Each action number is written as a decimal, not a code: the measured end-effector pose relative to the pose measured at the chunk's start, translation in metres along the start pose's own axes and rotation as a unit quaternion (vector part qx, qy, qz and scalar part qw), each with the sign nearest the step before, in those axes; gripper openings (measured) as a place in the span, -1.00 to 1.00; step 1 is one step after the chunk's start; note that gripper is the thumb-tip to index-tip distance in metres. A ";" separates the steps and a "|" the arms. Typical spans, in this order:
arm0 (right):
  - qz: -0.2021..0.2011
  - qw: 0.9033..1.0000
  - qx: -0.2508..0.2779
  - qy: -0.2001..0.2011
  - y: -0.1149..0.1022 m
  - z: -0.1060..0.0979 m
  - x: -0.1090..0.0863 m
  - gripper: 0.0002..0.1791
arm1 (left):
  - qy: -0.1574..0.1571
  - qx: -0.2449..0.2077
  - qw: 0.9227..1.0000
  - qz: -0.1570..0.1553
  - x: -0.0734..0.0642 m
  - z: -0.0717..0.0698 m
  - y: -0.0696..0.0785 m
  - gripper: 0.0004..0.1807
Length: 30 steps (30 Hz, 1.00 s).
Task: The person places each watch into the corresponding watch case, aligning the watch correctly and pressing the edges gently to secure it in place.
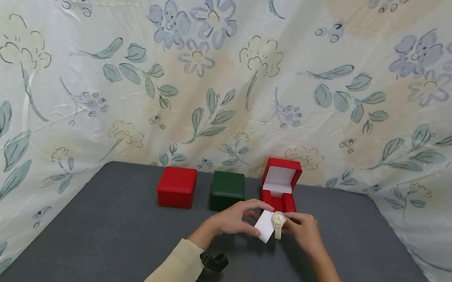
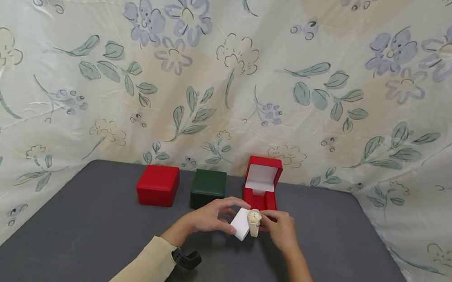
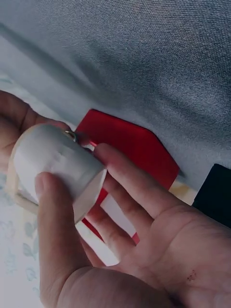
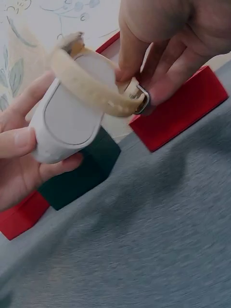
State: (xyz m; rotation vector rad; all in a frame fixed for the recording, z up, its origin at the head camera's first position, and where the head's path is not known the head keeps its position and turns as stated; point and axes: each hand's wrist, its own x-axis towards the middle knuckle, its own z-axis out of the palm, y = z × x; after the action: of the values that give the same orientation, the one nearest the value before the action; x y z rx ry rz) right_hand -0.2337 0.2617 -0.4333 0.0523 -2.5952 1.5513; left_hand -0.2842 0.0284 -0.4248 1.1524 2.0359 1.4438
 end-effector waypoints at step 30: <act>-0.044 0.987 0.146 -0.043 -0.012 0.016 -0.001 -0.56 | 0.173 -0.102 0.979 -0.043 0.001 -0.002 0.002 -0.35</act>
State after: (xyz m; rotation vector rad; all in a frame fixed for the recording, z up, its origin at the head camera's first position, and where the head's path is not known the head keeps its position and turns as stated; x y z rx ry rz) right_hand -0.2327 0.2415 -0.4306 0.2626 -2.3657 1.9213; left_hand -0.2855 0.0282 -0.4224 0.7602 2.0627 1.8640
